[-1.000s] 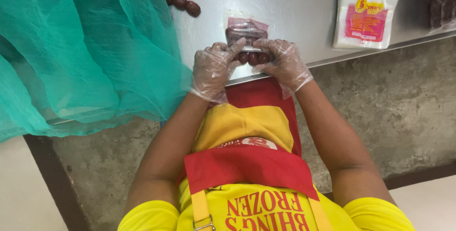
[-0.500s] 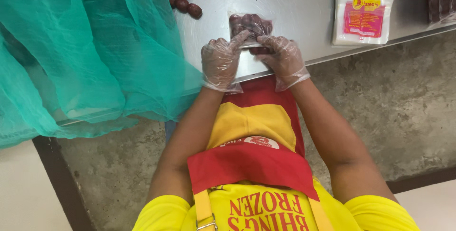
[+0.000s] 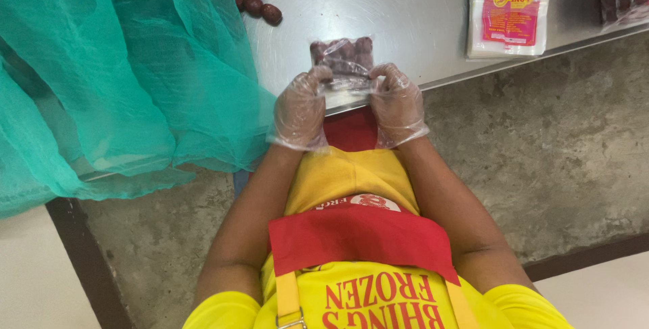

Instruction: The person picks up a link of sausages, counts them, and places them into a clear plastic bag on a metal table, then seals the bag with tape.

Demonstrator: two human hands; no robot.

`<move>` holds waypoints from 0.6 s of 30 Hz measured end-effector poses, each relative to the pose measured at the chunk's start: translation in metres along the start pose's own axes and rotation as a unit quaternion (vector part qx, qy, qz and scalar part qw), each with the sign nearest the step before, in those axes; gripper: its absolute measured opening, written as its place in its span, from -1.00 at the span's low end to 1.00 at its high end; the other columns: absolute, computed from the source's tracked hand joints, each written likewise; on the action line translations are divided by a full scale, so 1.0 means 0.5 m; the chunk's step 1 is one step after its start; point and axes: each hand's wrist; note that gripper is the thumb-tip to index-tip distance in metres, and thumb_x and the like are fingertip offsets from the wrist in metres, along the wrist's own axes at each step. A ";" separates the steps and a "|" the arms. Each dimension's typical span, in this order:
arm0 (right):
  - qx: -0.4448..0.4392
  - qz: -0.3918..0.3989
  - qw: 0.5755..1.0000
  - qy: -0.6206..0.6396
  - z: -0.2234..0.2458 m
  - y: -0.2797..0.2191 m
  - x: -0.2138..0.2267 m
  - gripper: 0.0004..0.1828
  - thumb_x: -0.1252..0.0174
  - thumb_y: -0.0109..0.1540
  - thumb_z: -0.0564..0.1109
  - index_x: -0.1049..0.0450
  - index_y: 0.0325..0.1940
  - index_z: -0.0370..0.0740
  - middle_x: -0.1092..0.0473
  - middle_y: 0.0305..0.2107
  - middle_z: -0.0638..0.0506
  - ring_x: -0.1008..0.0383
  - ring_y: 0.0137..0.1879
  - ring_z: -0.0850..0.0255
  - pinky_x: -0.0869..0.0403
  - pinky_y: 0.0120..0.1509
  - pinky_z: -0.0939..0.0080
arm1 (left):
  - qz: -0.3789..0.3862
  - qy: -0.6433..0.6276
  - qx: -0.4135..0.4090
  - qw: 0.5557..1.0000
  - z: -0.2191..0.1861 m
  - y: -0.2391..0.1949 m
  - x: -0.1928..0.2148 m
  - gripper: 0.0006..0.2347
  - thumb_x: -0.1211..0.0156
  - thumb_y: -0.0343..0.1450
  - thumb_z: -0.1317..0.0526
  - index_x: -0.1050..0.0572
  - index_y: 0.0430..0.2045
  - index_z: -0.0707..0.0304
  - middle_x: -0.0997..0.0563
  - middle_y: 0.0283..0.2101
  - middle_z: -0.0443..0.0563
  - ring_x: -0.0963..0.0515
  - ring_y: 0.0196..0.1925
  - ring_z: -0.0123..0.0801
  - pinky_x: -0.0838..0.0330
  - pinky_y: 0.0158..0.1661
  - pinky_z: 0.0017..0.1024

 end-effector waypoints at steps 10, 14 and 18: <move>0.149 0.119 0.975 -0.113 0.009 0.033 0.016 -0.74 -0.44 0.14 -0.09 -0.47 -0.26 -0.17 -0.40 -0.24 -0.12 -0.49 -0.21 -0.01 -0.51 -0.14 0.01 | 0.027 -0.011 -0.157 0.987 -0.006 0.011 0.019 -0.77 -0.40 0.31 0.30 -0.56 -0.19 0.10 -0.56 -0.09 0.10 -0.53 -0.02 0.03 -0.47 0.01 -0.08; 0.177 0.094 0.974 -0.104 0.009 0.032 0.003 -0.73 -0.40 0.17 -0.08 -0.43 -0.29 -0.21 -0.39 -0.24 -0.17 -0.47 -0.23 -0.10 -0.47 -0.19 -0.09 | 0.059 -0.004 -0.161 0.985 0.027 0.008 0.010 -0.78 -0.38 0.31 0.29 -0.59 -0.19 0.10 -0.59 -0.14 0.03 -0.53 -0.12 -0.01 -0.46 -0.05 -0.07; 0.173 0.064 0.977 -0.103 -0.018 0.027 -0.011 -0.84 -0.36 0.16 -0.19 -0.46 -0.31 -0.17 -0.38 -0.30 -0.15 -0.47 -0.23 -0.08 -0.47 -0.17 -0.07 | 0.107 0.074 -0.170 0.977 0.071 0.004 -0.028 -0.74 -0.19 0.36 0.41 -0.55 -0.10 0.13 -0.60 -0.09 0.04 -0.57 -0.09 -0.05 -0.48 -0.07 -0.18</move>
Point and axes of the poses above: each hand's wrist, its own y-axis towards the middle knuckle, its own x-axis out of the back of the hand, z = x × y
